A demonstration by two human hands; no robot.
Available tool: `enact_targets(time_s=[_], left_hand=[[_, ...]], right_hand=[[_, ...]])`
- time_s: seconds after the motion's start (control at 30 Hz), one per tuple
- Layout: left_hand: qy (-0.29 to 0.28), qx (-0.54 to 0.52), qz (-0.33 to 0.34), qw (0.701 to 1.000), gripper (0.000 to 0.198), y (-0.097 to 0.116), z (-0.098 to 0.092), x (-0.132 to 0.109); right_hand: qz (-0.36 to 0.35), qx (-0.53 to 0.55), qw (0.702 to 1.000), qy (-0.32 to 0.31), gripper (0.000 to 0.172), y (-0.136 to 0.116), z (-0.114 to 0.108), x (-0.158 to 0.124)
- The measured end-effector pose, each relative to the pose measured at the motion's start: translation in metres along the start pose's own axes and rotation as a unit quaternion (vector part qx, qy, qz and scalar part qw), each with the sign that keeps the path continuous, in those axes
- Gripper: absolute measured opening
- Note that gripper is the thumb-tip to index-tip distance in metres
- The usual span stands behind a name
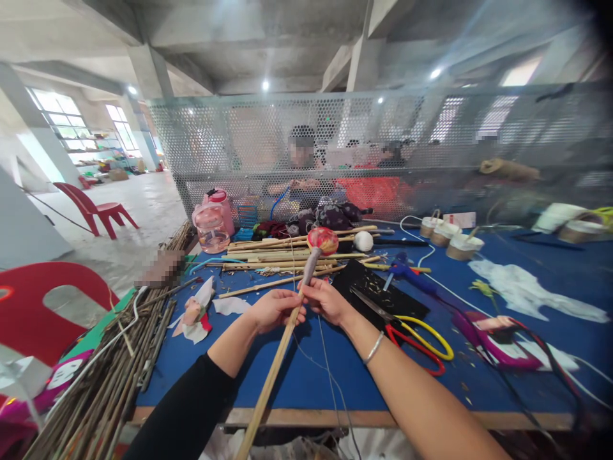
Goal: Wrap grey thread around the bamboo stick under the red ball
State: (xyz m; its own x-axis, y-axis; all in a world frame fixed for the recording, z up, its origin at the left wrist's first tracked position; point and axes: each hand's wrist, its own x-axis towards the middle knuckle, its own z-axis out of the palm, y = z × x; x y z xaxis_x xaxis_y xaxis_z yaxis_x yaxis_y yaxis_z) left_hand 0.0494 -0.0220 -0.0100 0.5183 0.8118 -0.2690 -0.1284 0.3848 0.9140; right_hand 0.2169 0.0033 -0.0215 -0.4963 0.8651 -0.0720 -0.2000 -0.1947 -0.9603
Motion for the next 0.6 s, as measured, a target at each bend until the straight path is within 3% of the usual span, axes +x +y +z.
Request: enact_targets(time_s=[0.13,0.3,0.43,0.6], left_hand=[[0.013,0.057,0.001,0.998,0.045,-0.004,0.0,0.002],[0.071,0.197,0.074,0.975,0.048,-0.008,-0.007,0.008],[0.121,0.192,0.128,0.965,0.047,-0.006,-0.01,0.01],[0.136,0.159,0.143,0.967,0.041,-0.006,-0.011,0.011]], right_hand=[[0.003,-0.052,0.999,0.017,0.035,0.002,0.0,0.001],[0.002,-0.059,0.997,0.045,0.035,0.0,-0.004,0.004],[-0.032,-0.029,0.996,0.077,0.037,-0.01,-0.015,0.003],[-0.058,0.031,0.993,0.102,0.043,-0.025,-0.031,-0.003]])
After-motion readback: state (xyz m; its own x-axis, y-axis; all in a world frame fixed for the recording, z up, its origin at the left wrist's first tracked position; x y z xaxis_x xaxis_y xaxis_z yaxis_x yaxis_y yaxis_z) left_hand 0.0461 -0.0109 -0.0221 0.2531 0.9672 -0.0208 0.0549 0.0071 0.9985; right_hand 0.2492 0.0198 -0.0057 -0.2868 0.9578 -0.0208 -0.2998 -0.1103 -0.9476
